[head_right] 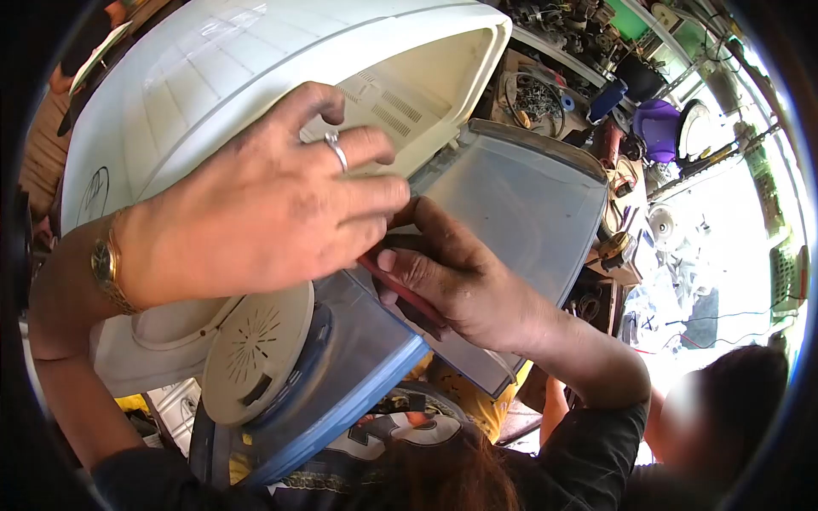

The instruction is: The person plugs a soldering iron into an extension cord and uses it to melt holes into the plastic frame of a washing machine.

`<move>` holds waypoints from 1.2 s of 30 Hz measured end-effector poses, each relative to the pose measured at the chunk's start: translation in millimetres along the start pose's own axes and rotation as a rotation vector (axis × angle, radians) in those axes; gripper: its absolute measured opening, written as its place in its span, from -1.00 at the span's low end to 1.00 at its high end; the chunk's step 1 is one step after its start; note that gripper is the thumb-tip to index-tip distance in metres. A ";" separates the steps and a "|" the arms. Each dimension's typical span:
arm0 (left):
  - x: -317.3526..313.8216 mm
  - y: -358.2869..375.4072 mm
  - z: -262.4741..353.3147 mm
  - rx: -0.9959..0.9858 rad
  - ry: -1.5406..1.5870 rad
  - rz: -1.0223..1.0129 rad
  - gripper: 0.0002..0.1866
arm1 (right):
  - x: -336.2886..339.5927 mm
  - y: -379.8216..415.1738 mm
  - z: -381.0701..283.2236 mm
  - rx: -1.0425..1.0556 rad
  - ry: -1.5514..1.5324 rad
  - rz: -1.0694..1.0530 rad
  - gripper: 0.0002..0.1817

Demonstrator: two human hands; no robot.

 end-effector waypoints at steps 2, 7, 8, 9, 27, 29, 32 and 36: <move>4.7 0.9 -11.9 0.087 0.134 0.012 -0.79 | -3.5 -0.6 -2.1 0.046 -0.034 0.005 -0.47; 23.9 0.3 -70.6 0.231 0.482 0.202 -0.68 | -5.5 -4.0 3.3 0.102 -0.071 -0.016 -0.53; 22.5 -0.3 -92.8 0.262 0.496 0.193 -0.68 | -5.6 -4.2 3.6 0.094 -0.070 -0.021 -0.54; 21.0 3.5 -109.5 0.331 0.491 0.182 -0.66 | -5.8 -4.7 3.3 0.089 -0.060 -0.022 -0.55; -1.7 19.7 -123.4 0.635 0.393 0.052 -0.55 | -7.9 -8.8 4.0 0.187 -0.100 -0.028 -0.65; 3.5 20.2 -116.6 0.637 0.384 0.041 -0.56 | -7.4 -8.9 4.4 0.174 -0.083 -0.036 -0.66; -6.9 17.4 -129.4 0.658 0.434 0.021 -0.55 | -7.6 -9.0 5.3 0.178 -0.080 -0.023 -0.67; -6.9 19.4 -128.6 0.623 0.420 0.047 -0.55 | -8.5 -8.8 5.8 0.201 -0.088 0.008 -0.67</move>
Point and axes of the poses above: each hand's wrist, its own y-axis away from the middle knuckle, its own x-axis out of the back of the hand, z = x × y, the point moved 6 cm from there along -y, towards the middle knuckle, and after that the axes turned 12 degrees about x, right-handed, at the moved point
